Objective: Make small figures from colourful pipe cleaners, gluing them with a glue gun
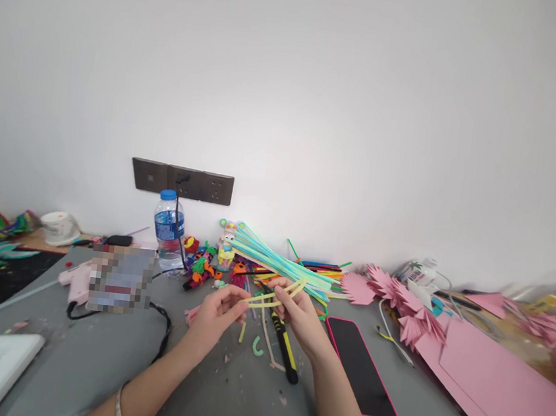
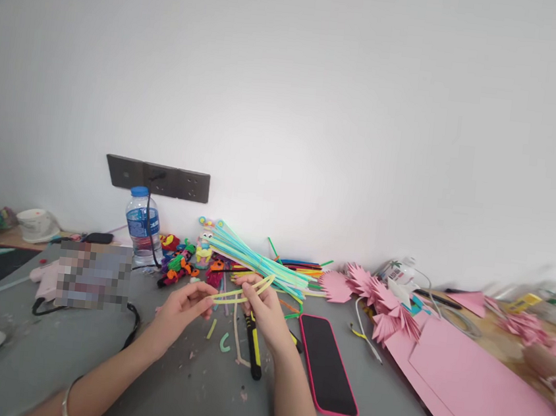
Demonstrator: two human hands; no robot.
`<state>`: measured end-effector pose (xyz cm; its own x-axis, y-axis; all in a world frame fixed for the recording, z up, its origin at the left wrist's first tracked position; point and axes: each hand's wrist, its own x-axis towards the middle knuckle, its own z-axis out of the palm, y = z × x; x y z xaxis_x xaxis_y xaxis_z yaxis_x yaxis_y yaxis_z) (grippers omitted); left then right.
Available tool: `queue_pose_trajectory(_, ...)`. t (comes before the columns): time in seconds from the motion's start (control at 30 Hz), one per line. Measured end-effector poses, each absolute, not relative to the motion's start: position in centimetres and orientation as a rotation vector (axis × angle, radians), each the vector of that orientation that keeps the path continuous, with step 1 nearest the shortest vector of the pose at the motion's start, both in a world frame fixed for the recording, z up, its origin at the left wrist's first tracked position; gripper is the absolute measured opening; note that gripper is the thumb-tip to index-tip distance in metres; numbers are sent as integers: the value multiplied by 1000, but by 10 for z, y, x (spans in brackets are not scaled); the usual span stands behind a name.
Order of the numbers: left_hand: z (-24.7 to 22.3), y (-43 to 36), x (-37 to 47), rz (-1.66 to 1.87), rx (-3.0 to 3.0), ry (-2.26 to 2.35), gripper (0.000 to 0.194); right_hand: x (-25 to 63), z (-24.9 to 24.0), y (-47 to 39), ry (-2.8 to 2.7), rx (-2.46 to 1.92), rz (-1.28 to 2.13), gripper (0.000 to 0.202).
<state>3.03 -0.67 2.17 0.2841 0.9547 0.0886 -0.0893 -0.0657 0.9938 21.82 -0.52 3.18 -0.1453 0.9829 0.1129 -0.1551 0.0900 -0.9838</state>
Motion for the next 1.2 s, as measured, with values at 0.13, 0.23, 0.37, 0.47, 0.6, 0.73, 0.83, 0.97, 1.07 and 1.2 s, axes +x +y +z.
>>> queue_pose_trajectory(0.13, 18, -5, 28, 1080, 1371, 905, 31, 219, 32, -5, -1230, -893, 1322, 32)
queue_pose_trajectory(0.23, 16, -5, 28, 1026, 1419, 898, 28, 218, 31, -4, -1201, -852, 1324, 31)
queue_pose_trajectory(0.37, 18, -8, 29, 913, 1476, 862, 25, 217, 31, -4, -1151, -830, 1365, 33)
queue_pose_trajectory(0.47, 18, -11, 30, 789, 1509, 806, 25, 217, 32, -7, -1188, -826, 1440, 32)
queue_pose_trajectory(0.6, 17, -14, 32, 674, 1530, 783, 28, 218, 34, -11, -1284, -840, 1498, 33)
queue_pose_trajectory(0.73, 16, -11, 30, 815, 1463, 868, 33, 221, 40, -13, -1274, -853, 1477, 39)
queue_pose_trajectory(0.83, 14, -4, 27, 1000, 1409, 928, 34, 227, 37, -10, -1329, -947, 1416, 46)
queue_pose_trajectory(0.97, 12, 0, 24, 1039, 1388, 957, 35, 237, 18, 0, -1400, -1258, 1180, 58)
queue_pose_trajectory(1.07, 12, -1, 25, 996, 1422, 953, 35, 242, 11, 5, -1332, -1387, 973, 55)
queue_pose_trajectory(1.2, 13, -3, 26, 1003, 1487, 988, 32, 236, 25, -2, -1385, -1137, 1163, 44)
